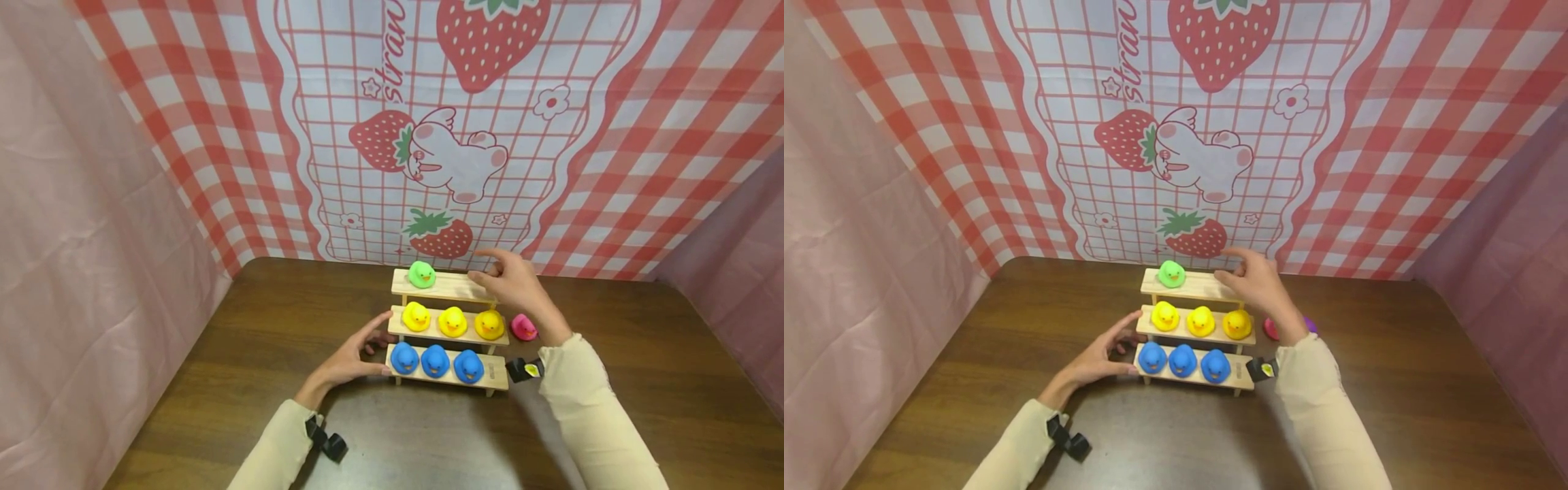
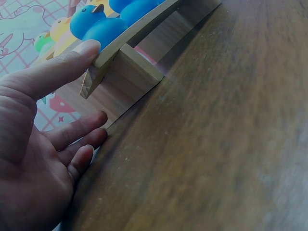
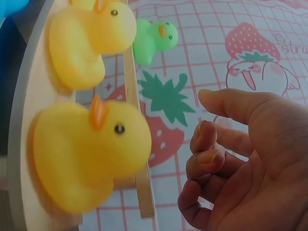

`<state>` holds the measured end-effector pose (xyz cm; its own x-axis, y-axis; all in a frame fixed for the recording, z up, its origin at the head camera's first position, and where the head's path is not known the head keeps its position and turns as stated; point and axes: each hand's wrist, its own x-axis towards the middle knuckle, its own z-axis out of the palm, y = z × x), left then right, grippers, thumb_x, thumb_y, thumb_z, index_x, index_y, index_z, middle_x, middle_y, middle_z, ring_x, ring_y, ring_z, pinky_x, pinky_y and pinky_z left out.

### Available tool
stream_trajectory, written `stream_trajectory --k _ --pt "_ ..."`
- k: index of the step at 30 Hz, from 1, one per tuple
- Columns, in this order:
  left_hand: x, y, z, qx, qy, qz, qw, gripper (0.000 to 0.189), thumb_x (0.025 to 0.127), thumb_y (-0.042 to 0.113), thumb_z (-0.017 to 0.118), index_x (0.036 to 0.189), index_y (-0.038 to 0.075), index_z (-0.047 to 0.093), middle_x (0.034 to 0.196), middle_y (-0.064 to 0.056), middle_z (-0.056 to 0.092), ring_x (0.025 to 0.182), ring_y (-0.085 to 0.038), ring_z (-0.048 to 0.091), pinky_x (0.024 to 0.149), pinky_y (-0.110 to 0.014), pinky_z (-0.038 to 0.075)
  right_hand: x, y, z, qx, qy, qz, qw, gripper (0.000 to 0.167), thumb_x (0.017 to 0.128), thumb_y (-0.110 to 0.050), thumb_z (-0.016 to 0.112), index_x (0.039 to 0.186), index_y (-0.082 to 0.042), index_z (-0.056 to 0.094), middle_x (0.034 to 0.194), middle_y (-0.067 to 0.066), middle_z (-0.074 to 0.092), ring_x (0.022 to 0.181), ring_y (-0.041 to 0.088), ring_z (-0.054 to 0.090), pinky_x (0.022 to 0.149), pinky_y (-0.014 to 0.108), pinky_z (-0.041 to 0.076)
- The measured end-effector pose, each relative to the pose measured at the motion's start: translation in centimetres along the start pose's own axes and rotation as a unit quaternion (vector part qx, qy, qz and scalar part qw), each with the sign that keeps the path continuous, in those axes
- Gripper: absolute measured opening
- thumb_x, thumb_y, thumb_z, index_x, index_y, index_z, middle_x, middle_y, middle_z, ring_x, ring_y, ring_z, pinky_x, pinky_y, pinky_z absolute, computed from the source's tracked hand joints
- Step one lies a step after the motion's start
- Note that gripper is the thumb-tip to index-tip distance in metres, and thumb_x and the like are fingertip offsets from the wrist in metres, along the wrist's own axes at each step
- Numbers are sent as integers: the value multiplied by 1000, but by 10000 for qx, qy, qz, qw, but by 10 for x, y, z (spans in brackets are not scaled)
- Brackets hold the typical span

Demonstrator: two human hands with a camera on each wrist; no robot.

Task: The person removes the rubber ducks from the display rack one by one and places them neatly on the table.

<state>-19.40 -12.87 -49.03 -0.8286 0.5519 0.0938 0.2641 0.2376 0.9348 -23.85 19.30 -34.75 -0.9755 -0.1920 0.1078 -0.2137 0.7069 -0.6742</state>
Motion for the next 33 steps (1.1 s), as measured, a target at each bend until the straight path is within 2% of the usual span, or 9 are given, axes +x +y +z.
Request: stream_trajectory --k 5,15,25,33 --pt "0 0 0 -9 5 -2 10000 97 82 18 82 160 26 25 135 -17 63 118 -31 56 93 -38 41 3 -7 7 193 -113 39 9997 49 96 -26 67 140 -9 55 61 2 51 49 14 40 48 27 37" --pt "-1 0 -1 -16 6 -25 10000 97 82 18 81 160 26 25 136 -18 63 119 -31 56 94 -38 41 11 -17 21 487 -317 115 9982 46 96 -24 67 139 -12 56 61 2 48 49 15 38 46 26 33" --pt "-2 -1 -2 -36 -10 11 10000 96 82 19 81 160 26 25 136 -18 63 120 -33 56 94 -38 41 18 -24 36 199 -387 -179 9989 49 93 -24 70 138 -8 57 56 -2 44 48 14 36 48 26 32" --pt "-1 1 -1 -48 -14 -17 10000 96 81 17 81 159 27 25 135 -18 62 119 -33 56 95 -38 41 22 -28 45 245 -493 -277 9981 49 93 -24 71 138 -10 57 57 -1 48 47 13 39 48 25 34"
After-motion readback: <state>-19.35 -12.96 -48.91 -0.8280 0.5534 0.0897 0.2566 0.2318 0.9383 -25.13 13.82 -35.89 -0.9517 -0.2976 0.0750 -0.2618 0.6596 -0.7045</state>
